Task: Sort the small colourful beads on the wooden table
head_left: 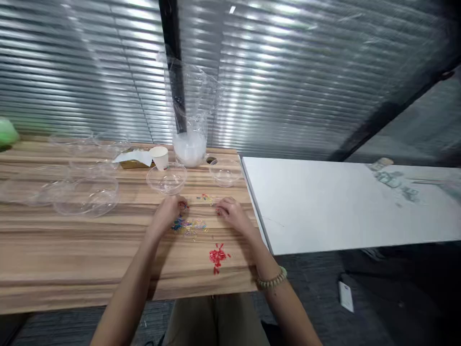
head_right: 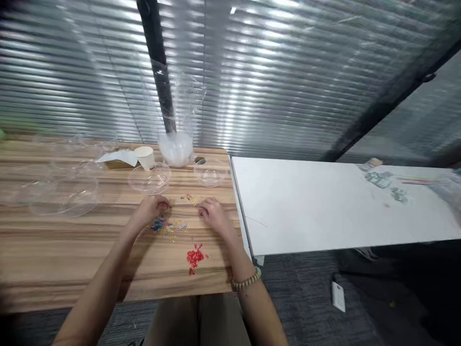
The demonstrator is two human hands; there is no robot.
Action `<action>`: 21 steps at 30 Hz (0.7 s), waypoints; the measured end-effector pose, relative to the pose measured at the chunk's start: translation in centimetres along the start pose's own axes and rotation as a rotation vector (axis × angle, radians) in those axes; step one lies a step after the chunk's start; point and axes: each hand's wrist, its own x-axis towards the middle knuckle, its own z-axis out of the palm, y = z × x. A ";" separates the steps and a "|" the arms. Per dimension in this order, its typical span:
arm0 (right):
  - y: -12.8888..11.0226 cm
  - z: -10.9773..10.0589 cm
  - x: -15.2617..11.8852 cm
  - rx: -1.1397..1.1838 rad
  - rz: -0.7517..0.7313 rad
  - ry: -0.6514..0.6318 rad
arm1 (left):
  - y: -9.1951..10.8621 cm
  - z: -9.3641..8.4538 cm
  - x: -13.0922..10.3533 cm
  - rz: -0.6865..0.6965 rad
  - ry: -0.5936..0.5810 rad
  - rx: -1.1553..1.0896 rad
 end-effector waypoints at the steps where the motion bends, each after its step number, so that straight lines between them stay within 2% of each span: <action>1: 0.0 0.0 0.0 0.002 0.001 -0.002 | 0.1 0.0 0.1 0.009 -0.003 -0.004; 11: -0.4 -0.1 0.0 -0.104 0.061 -0.046 | 0.2 0.7 0.4 0.019 -0.021 0.025; 21: -0.4 -0.3 -0.2 -0.190 0.065 -0.087 | 2.2 0.2 0.1 -0.113 0.019 0.124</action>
